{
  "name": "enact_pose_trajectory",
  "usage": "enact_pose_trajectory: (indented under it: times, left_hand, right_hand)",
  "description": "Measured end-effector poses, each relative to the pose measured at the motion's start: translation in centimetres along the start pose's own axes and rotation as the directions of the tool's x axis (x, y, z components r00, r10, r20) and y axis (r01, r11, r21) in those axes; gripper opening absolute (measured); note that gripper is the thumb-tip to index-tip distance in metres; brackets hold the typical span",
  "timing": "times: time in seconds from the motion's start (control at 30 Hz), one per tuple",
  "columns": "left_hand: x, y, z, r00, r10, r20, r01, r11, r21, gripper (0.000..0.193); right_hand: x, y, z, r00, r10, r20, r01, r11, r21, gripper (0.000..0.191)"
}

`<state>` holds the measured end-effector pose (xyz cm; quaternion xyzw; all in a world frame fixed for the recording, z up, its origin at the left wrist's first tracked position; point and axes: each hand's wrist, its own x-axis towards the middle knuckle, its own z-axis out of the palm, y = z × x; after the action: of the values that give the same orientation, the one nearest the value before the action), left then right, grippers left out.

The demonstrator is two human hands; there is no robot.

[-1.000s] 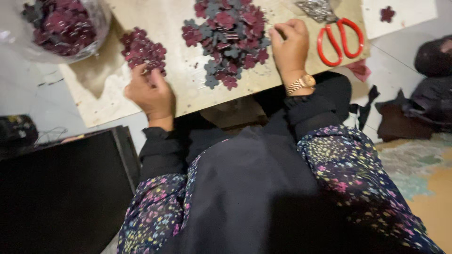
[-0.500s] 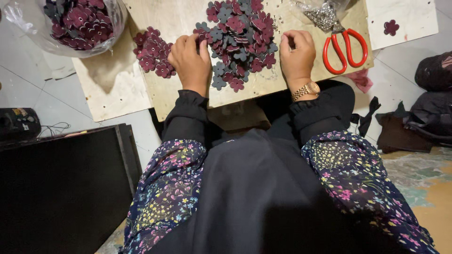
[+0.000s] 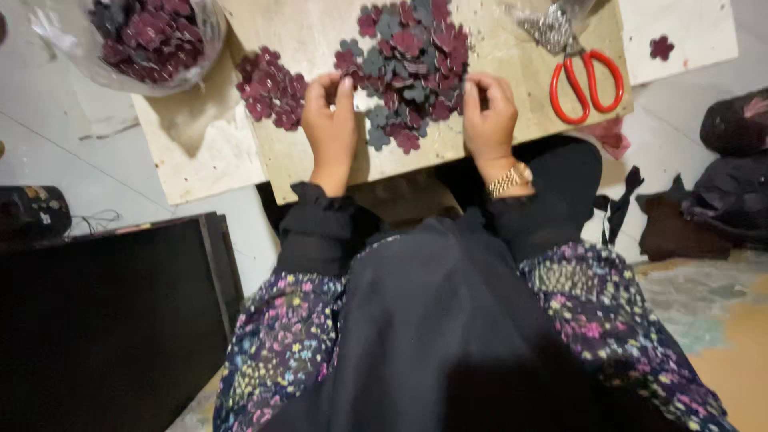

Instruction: The person sits on the floor and assembles small flower-shaped craft pieces by hand. They pick up a dark red flower piece, attach a small silver fastener to its center, and place the finished unit into a separate pile on the table.

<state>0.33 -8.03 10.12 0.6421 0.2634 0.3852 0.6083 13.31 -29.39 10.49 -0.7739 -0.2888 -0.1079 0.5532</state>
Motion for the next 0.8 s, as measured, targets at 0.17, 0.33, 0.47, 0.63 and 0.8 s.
enact_pose_trajectory:
  times: [0.17, 0.33, 0.47, 0.63, 0.8]
  left_hand:
    - [-0.4, 0.3, 0.2, 0.959, -0.256, 0.118, 0.278, 0.930, -0.239, 0.016]
    - [-1.8, 3.1, 1.5, 0.925, -0.252, 0.286, 0.350, 0.857, -0.378, 0.021]
    - [-3.2, 5.8, 1.8, 0.892, -0.277, 0.356, 0.406, 0.837, -0.367, 0.018]
    - [-3.5, 7.5, 2.0, 0.882, -0.290, 0.372, 0.428, 0.824, -0.372, 0.019]
    - [-3.6, 8.5, 2.1, 0.861, -0.295, 0.415, 0.457, 0.807, -0.374, 0.025]
  right_hand:
    - [-0.1, -5.2, 1.2, 0.993, -0.042, 0.109, 0.021, 0.982, 0.187, 0.010]
    - [0.0, -9.0, 2.3, 0.964, -0.071, 0.257, -0.022, 0.938, 0.345, 0.012]
    - [0.2, -9.7, 2.1, 0.958, 0.022, 0.287, -0.147, 0.893, 0.424, 0.013]
    - [-0.1, -9.3, 1.8, 0.961, 0.024, 0.277, -0.154, 0.875, 0.458, 0.013]
    - [-0.2, -8.7, 1.5, 0.952, 0.095, 0.290, -0.243, 0.813, 0.530, 0.014]
